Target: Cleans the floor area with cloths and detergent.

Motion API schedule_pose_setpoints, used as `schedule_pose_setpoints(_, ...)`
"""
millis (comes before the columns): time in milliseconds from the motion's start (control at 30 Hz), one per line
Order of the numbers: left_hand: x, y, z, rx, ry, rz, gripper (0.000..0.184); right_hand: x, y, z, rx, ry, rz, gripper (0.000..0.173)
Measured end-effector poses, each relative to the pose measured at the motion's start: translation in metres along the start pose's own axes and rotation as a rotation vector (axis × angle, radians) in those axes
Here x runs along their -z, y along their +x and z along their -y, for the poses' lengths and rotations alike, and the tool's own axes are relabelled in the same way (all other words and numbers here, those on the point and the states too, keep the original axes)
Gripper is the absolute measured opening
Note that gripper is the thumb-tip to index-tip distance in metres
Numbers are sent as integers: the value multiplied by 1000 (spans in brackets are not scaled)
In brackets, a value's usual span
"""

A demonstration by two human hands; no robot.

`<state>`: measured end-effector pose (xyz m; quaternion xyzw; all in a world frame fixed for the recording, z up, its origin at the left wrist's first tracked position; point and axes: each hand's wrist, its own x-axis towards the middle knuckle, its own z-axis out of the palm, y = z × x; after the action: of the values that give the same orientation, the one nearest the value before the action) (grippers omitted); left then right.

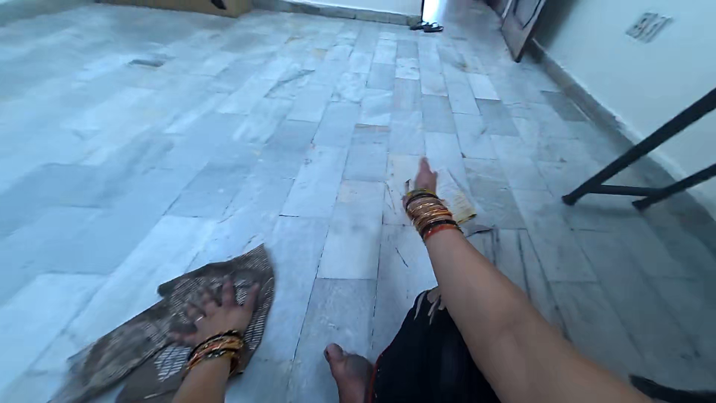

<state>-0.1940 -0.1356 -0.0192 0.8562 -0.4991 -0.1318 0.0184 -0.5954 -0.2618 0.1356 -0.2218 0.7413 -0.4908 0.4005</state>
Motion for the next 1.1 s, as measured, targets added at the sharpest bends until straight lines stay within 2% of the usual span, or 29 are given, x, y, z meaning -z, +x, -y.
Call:
schedule_pose_setpoints(33, 0, 0, 2, -1, 9, -7, 82, 9, 20, -15, -132, 57, -137, 76)
schedule_pose_setpoints(100, -2, -2, 6, -6, 16, -20, 80, 18, 44, -37, -342, 117, -291, 75)
schedule_pose_setpoints(167, -6, -13, 14, -20, 5, -37, 77, 15, 46, -43, -358, 70, -275, 70)
schedule_pose_setpoints(200, -6, -23, 19, -27, -11, -52, 76, 12, 37, -42, -267, -47, -164, 67)
schedule_pose_setpoints(267, -1, -45, 35, -27, -28, -74, 74, 4, 17, -28, 53, -414, 216, 54)
schedule_pose_setpoints(333, 5, -66, 62, 39, -31, -72, 73, -7, -13, -8, 268, -578, 568, 55)
schedule_pose_setpoints(400, 11, -84, 93, 161, 1, -42, 73, -15, -41, 5, 462, -754, 834, 58)
schedule_pose_setpoints(467, 16, -104, 129, 291, 7, -60, 72, -12, -71, 10, 633, -928, 985, 58)
schedule_pose_setpoints(533, 20, -123, 162, 424, 24, -51, 71, -3, -95, 11, 717, -1050, 1080, 56)
schedule_pose_setpoints(633, 20, -150, 205, 543, 2, -77, 70, 10, -100, 0, 677, -1164, 1202, 58)
schedule_pose_setpoints(700, 18, -159, 214, 560, 0, -87, 71, 12, -96, -5, 639, -1194, 1248, 60)
schedule_pose_setpoints(767, 13, -163, 205, 530, 19, -85, 75, 9, -97, -5, 650, -1187, 1267, 60)
schedule_pose_setpoints(833, 5, -169, 185, 428, 32, -61, 79, 5, -101, 0, 703, -1153, 1257, 59)
schedule_pose_setpoints(967, -10, -170, 114, 92, 56, 13, 83, 1, -115, 13, 778, -1111, 1241, 57)
schedule_pose_setpoints(1100, -21, -152, 36, -245, 23, 107, 78, 0, -113, 12, 814, -1111, 1269, 58)
